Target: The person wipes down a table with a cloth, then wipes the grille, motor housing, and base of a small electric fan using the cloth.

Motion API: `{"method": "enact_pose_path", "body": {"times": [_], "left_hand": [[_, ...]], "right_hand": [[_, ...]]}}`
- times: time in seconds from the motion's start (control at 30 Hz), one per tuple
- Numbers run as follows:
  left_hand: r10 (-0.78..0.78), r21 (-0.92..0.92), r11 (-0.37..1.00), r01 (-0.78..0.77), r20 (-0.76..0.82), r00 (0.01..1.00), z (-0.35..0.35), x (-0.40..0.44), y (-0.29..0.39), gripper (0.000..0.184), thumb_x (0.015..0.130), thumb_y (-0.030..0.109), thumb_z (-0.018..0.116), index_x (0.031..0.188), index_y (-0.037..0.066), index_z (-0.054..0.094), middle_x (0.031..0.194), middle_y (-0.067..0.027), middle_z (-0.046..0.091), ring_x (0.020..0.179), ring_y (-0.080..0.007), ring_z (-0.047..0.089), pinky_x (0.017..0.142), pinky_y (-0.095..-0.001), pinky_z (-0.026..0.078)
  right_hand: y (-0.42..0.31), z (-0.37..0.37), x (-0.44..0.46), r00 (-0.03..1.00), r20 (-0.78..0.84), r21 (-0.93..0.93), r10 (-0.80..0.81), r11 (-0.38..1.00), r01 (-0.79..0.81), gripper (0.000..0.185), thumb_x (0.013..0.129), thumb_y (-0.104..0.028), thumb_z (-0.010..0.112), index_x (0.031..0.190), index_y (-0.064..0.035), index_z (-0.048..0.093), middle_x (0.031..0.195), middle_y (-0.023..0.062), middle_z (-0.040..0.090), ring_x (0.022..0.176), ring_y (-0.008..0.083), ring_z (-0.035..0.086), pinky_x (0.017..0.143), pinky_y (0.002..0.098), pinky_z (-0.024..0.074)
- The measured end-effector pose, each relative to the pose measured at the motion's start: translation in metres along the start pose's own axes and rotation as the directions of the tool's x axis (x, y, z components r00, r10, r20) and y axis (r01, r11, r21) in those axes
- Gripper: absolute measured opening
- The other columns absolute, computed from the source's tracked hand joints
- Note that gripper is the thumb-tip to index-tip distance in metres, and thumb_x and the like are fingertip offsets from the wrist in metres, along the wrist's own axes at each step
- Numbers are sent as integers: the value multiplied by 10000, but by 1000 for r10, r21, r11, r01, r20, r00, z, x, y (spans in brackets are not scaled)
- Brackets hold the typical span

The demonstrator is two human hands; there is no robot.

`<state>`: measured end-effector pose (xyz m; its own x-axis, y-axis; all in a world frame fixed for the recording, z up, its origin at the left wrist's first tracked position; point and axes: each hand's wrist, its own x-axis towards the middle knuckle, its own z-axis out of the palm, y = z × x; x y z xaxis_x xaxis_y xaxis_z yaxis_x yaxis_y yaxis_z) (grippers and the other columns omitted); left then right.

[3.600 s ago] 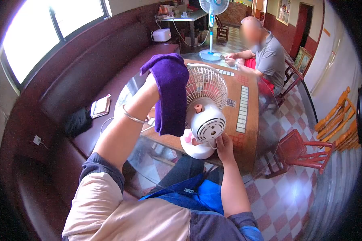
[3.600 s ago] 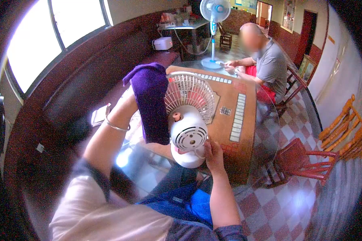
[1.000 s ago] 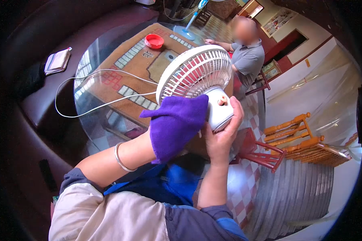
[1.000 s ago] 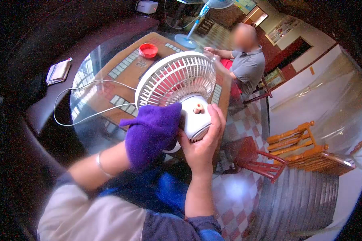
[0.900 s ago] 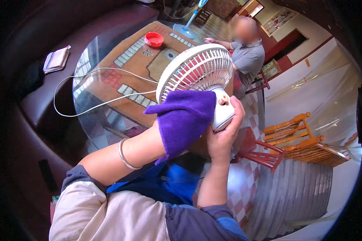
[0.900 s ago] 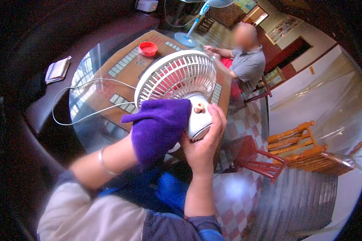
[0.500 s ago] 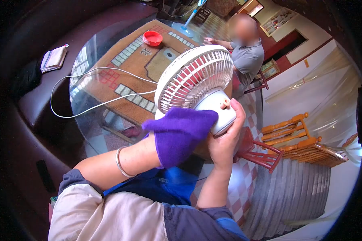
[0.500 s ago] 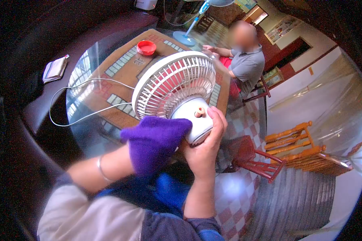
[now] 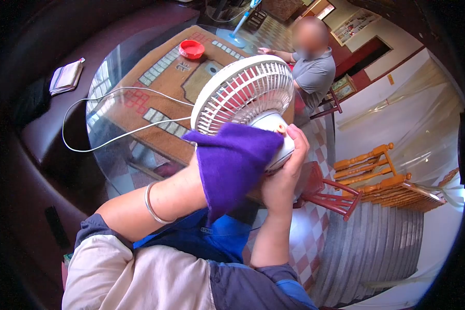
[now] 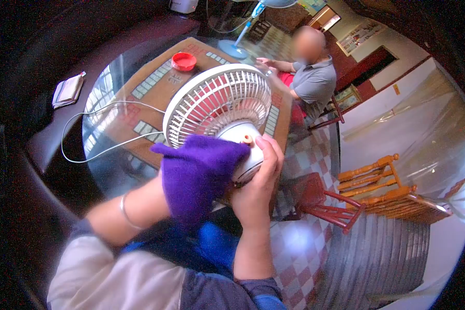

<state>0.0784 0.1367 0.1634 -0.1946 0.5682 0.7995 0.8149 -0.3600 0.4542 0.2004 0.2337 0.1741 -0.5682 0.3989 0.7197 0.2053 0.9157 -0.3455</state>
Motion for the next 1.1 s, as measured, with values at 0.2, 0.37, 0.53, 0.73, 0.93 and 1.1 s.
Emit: {"method": "enact_pose_path", "body": {"times": [0.2,0.37,0.53,0.73,0.93,1.1], "left_hand": [[-89,110,991,80,80,993,-7,3,-6,325,766,112,615,1088,89,655,923,-163,672,850,-350,665,780,-450,517],[-189,225,963,147,173,967,-16,8,7,330,733,88,638,1061,47,631,818,-181,639,776,-393,638,685,-478,497],[-120,170,978,117,3,993,-2,8,13,397,717,103,655,1104,36,599,846,-190,632,786,-402,631,688,-482,489],[-15,76,997,9,81,997,-4,2,19,424,723,99,659,1131,15,582,912,-190,637,836,-404,635,742,-481,501],[-158,-50,985,162,74,985,-3,3,12,389,713,57,660,1096,25,594,878,-189,637,813,-403,638,744,-475,508],[-144,-38,989,145,12,989,2,-8,6,232,764,59,626,996,80,617,800,-174,640,765,-390,650,668,-449,510]], "right_hand": [[0,3,-1,1000,-11,53,15,999,-14,902,545,-64,881,1319,-56,419,1319,197,447,1236,400,459,1064,458,371],[-4,2,1,1000,-12,82,29,996,-28,869,585,-38,856,1329,-53,408,1338,191,437,1252,382,453,1079,447,358],[1,4,-1,1000,-17,50,11,999,-10,856,603,-24,833,1338,-46,394,1350,214,410,1257,410,437,1082,461,353],[-2,2,-1,1000,-16,72,20,997,-19,714,747,-79,763,1358,-48,394,1381,193,399,1291,345,425,1096,429,334],[-1,5,-1,999,-24,68,25,997,-23,806,658,-67,820,1344,-42,399,1346,204,419,1268,386,432,1090,453,337],[-3,4,-2,1000,-24,61,9,998,-7,887,620,-75,849,1374,-49,382,1330,212,426,1235,405,453,1063,468,363]]}}
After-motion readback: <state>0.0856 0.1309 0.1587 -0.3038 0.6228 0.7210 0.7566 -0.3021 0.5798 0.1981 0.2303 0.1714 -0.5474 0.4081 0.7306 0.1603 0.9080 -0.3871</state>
